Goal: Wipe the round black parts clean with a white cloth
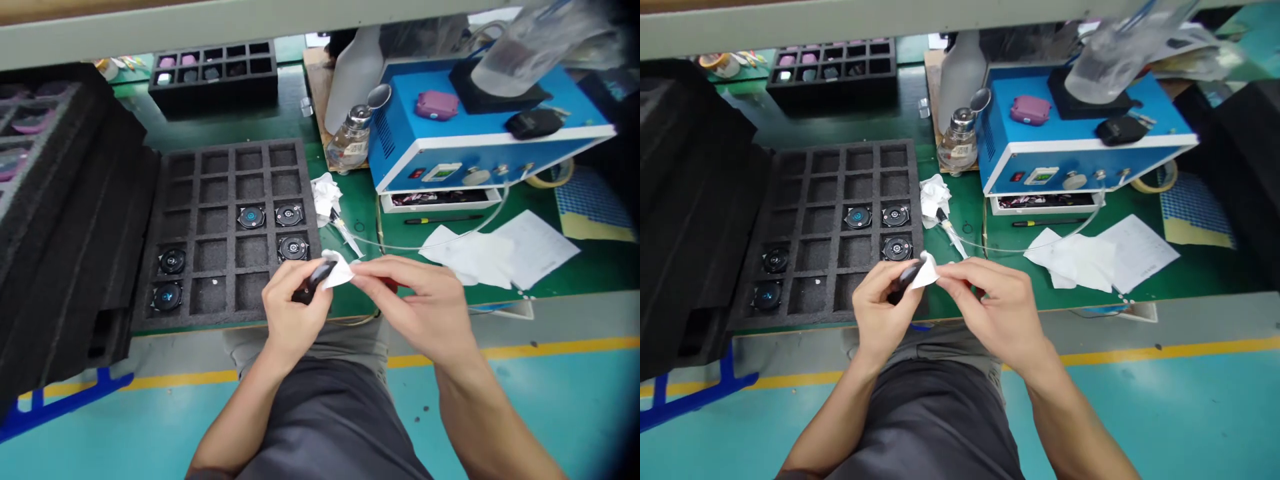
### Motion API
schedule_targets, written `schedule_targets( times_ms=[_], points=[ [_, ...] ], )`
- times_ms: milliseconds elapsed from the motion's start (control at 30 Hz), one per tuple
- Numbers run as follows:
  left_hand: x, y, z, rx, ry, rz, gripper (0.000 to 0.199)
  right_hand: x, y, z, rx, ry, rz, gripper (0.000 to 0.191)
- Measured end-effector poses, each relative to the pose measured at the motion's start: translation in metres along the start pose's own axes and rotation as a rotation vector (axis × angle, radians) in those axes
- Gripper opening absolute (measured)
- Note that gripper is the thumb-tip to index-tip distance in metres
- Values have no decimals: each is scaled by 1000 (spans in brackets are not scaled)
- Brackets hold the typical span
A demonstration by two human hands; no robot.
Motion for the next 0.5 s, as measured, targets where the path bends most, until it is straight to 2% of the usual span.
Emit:
schedule_targets(
  times_ms=[100,200,400,500],
  points=[
    [1,-3,3,57,100,-6,23,-8,-7,-5,-56,-69,53,14],
    [2,-3,-5,-8,72,-35,20,-11,-10,-7,-69,-101,71,16],
    [7,-2,-21,-217,-302,-78,16,-23,-16,-4,-20,-134,193,14],
    [3,1,-25,-237,-377,-76,23,-27,-19,-4,-18,-149,239,13]
  ],
)
Point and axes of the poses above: each hand's wrist, its own y-axis towards the middle knuckle, its own x-axis out of the palm, z = x × y, the point moved 10 cm from there along y, towards the middle knuckle, and after that the axes turned 7 degrees about y, right-handed, at the moved point
